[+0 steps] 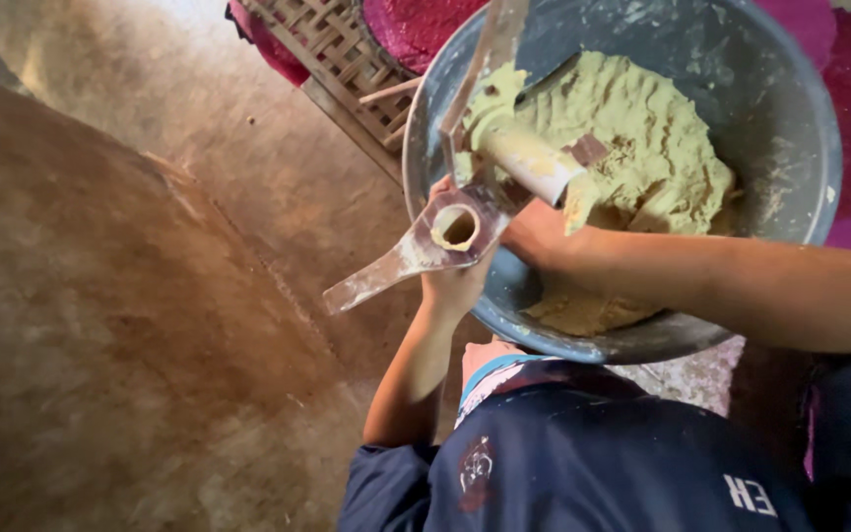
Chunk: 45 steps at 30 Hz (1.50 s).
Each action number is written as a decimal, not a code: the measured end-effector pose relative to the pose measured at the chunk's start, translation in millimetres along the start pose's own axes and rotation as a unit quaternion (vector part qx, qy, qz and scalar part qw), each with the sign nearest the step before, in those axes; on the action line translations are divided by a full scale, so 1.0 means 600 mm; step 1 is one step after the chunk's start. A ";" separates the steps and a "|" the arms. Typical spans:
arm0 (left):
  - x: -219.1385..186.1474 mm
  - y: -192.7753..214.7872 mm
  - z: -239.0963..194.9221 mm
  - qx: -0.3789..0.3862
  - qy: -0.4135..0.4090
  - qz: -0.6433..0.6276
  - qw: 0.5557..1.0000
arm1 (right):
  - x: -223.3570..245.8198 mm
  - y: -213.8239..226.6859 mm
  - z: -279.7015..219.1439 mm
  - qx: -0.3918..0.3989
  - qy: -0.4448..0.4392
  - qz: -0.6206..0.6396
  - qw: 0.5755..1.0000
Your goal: The person uses a manual dough press to extrude dough into spiral shapes onto a pink tray. They repeatedly load dough into the press, squeeze the handles, and release the formed spirals onto the tray.
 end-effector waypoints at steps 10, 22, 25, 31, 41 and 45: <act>-0.016 -0.004 0.001 0.019 -0.095 0.071 0.993 | -0.022 -0.062 -0.160 0.193 0.018 -0.011 0.981; 0.034 0.000 -0.004 -0.007 -0.014 0.023 1.000 | -0.052 0.042 -0.242 0.207 -0.119 0.223 0.945; 0.029 0.009 0.025 -0.009 -0.025 0.030 0.999 | -0.053 0.111 -0.242 0.187 -0.131 0.266 0.936; -0.044 0.003 0.073 -0.010 -0.117 0.194 0.974 | -0.110 0.289 -0.274 0.068 -0.156 0.341 0.925; -0.102 -0.101 0.035 0.193 -0.236 0.325 0.895 | -0.158 0.346 -0.258 0.125 -0.205 -0.064 0.969; -0.047 -0.124 0.017 0.214 -0.071 0.254 0.940 | -0.028 0.358 -0.189 -0.052 -0.008 -0.193 0.980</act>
Point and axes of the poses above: each hand's wrist, its own z-axis towards the middle knuckle, its own y-axis out of the back of the hand, x = y × z, the point moved 7 cm from there along z, towards the middle knuckle, and after that the axes turned 8 degrees about -x, right-handed, at the moved point
